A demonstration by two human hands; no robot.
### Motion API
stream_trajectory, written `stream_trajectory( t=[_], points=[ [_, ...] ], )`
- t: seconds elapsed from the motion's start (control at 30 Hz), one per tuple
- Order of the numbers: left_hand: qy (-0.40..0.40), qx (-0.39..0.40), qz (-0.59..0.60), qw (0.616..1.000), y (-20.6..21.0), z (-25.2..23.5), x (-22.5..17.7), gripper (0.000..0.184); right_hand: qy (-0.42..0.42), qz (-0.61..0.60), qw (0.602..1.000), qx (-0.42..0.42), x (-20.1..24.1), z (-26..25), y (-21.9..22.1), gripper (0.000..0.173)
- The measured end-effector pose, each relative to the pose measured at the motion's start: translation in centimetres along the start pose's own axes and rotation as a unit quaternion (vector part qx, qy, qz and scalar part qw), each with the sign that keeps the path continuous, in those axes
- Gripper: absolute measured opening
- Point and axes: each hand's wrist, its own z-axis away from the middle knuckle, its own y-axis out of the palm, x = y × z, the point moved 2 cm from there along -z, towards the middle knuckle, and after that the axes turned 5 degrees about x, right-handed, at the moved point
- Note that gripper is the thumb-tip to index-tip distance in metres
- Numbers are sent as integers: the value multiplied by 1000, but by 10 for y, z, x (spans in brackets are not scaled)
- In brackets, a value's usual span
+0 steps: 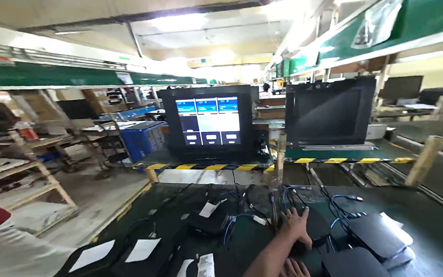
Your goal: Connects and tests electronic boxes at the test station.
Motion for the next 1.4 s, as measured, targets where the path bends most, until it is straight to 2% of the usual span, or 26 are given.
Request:
stream_trajectory(
  t=[0.07,0.1,0.17,0.2,0.23,0.27,0.3,0.37,0.4,0.43,0.47,0.53,0.6,0.67,0.7,0.73,0.8,0.83,0.9,0.97,1.03,1.13,1.23,1.4],
  points=[
    [9,-19,20,1000,1,-2,6,125,-28,-46,998,19,-6,5,-10,115],
    [16,-22,55,998,-2,-4,15,122,-46,-98,994,5,-14,8,-21,104],
    [32,-26,151,988,-18,-11,34,120,-55,-218,966,-125,-44,16,-52,54],
    [50,-30,200,978,-29,-13,43,118,-30,-280,937,-206,-61,18,-68,39],
    [73,-36,242,967,-40,-13,50,116,9,-328,901,-283,-81,17,-81,37],
    [91,-41,260,960,-51,-9,52,115,53,-357,872,-330,-103,13,-89,45],
    [108,-49,245,962,-61,-4,52,116,100,-399,847,-336,-126,4,-96,58],
    [141,-54,160,976,-75,8,40,122,182,-549,777,-246,-158,-16,-106,73],
    [159,-56,114,979,-76,16,31,125,201,-626,731,-183,-167,-26,-109,75],
    [173,-59,72,981,-74,24,22,127,205,-670,700,-138,-175,-37,-106,71],
    [182,-64,46,980,-70,32,16,129,196,-685,693,-114,-183,-45,-100,61],
    [184,-66,90,977,-70,47,14,125,169,-662,721,-114,-198,-52,-89,49],
    [137,-81,251,955,-68,49,31,117,148,-624,750,-160,-203,-52,-83,49],
    [113,-69,334,933,-52,24,58,106,90,-603,767,-198,-204,-52,-76,52],
    [133,-68,325,934,-46,15,67,94,47,-570,794,-205,-206,-53,-76,61],
    [153,-69,297,940,-46,10,70,88,5,-506,839,-201,-212,-55,-80,73],
    [176,-108,221,953,-44,6,68,85,-34,-344,923,-172,-221,-65,-94,83],
    [176,-127,195,957,-38,4,65,86,-38,-286,947,-143,-223,-72,-100,78],
    [158,-149,153,964,-26,-2,58,89,-36,-227,967,-114,-220,-84,-110,53],
    [132,-145,126,973,-23,-7,50,93,51,-164,975,-140,-205,-88,-120,32],
    [94,-128,95,983,-25,-11,44,98,139,-82,974,-160,-188,-91,-126,26],
    [58,-103,90,989,-30,-20,42,99,125,-39,966,-223,-181,-96,-121,15],
    [47,-77,89,992,-35,-23,38,97,100,-76,946,-299,-184,-93,-111,14],
    [32,-64,92,993,-44,-18,38,93,155,-245,881,-373,-192,-91,-117,17]
  ],
)
